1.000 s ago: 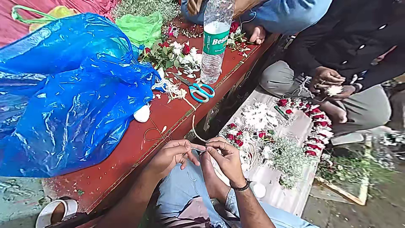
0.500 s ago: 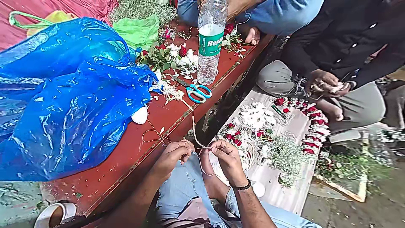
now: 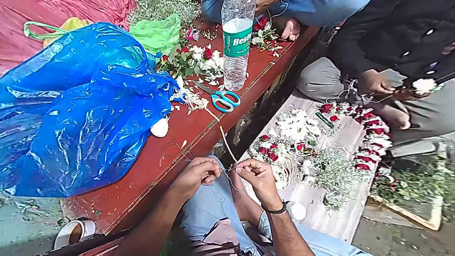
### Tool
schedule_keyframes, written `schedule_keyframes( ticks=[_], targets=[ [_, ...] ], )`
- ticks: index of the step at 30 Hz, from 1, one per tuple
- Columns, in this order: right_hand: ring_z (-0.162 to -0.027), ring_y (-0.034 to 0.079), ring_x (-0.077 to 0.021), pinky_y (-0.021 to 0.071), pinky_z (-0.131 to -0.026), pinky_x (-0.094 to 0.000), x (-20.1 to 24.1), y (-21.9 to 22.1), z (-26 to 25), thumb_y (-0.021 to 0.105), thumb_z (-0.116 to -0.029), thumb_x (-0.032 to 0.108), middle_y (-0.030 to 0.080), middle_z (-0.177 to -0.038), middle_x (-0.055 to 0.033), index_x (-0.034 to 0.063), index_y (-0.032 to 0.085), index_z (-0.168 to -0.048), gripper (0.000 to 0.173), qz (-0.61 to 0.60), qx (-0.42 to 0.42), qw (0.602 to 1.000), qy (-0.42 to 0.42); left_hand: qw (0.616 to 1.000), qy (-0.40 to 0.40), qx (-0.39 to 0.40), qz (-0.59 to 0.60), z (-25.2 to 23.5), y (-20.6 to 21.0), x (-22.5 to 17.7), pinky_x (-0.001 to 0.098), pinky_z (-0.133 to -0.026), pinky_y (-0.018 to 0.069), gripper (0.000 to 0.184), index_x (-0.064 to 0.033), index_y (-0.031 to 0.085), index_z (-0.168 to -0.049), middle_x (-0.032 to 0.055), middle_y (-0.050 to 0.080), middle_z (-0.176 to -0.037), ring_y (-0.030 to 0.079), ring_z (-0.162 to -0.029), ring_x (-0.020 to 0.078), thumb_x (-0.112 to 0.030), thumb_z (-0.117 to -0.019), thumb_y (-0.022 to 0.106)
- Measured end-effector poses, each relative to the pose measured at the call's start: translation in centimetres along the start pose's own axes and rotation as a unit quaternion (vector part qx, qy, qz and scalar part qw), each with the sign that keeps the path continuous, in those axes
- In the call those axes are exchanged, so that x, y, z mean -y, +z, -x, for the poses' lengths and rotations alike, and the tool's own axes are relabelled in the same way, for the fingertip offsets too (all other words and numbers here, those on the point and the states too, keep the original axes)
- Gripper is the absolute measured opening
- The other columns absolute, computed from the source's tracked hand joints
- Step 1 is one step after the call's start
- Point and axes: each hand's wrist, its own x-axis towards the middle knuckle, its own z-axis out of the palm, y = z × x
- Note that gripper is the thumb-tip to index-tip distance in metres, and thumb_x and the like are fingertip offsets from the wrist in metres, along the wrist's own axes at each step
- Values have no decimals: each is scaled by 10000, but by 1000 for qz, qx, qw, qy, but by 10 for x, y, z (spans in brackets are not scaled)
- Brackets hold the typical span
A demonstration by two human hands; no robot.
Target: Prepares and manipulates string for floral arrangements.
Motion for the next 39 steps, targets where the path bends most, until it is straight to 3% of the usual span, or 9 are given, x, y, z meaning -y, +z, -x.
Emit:
schedule_keyframes(
  ticks=[4,9,15,20,23,26,30,35,39],
  targets=[
    [-673,608,-55,524,-625,-241,-4,-4,2,685,-938,53,702,-804,-10,4,739,-982,85,9,34,999,5,998,20,20,50,-4,2,2,182,-515,403,248,-81,649,-903,-26,570,-763,484,-573,31,-172,-1044,466],
    [-763,649,-78,553,-678,-258,-6,-2,6,674,-953,58,728,-912,-43,-7,735,-1035,121,-1,47,999,3,994,82,23,69,-7,5,4,164,-475,401,254,3,700,-989,52,687,-839,476,-516,11,-147,-1062,509],
    [-818,668,-101,582,-757,-288,-1,0,3,687,-935,35,727,-945,-52,-18,729,-1071,152,16,35,999,-11,996,74,-33,-41,-7,10,10,170,-452,273,281,-137,581,-765,-102,383,-592,328,-476,4,-113,-990,413],
    [-673,493,-25,434,-601,-205,5,10,-3,696,-960,145,626,-852,16,-31,639,-1313,399,49,106,993,18,973,122,-21,-193,-4,7,8,167,-479,295,258,-103,646,-772,-105,470,-614,375,-515,-22,-102,-982,497],
    [-593,494,9,417,-543,-185,2,18,-2,709,-964,150,633,-730,52,22,741,-1019,143,35,111,992,55,952,147,-21,-267,-2,1,4,174,-521,386,226,-56,696,-813,-66,590,-662,477,-562,-12,-134,-988,576],
    [-756,549,-44,457,-676,-223,-1,18,-2,685,-975,136,613,-824,13,43,706,-841,165,12,112,992,54,942,141,-16,-304,1,-4,3,183,-532,410,206,-61,711,-875,-58,596,-681,496,-577,-2,-201,-998,621],
    [-962,608,-110,513,-837,-276,1,15,-1,602,-1009,114,652,-998,-40,34,690,-890,168,23,121,991,53,933,168,-3,-317,2,-7,12,192,-598,516,169,-53,753,-948,-5,691,-855,599,-666,22,-187,-974,653],
    [-663,564,-68,487,-641,-258,7,16,4,560,-1044,118,611,-745,11,27,655,-952,160,46,126,988,82,926,203,-30,-316,-2,-6,24,193,-536,450,65,-58,698,-886,-17,644,-760,546,-606,28,-120,-899,684],
    [-659,536,-59,450,-669,-271,7,16,5,583,-1033,130,592,-721,25,45,665,-940,151,77,109,988,78,919,195,-3,-343,-2,-8,26,187,-558,473,200,-40,707,-924,-23,635,-701,557,-592,10,-197,-1000,607]
  ],
)
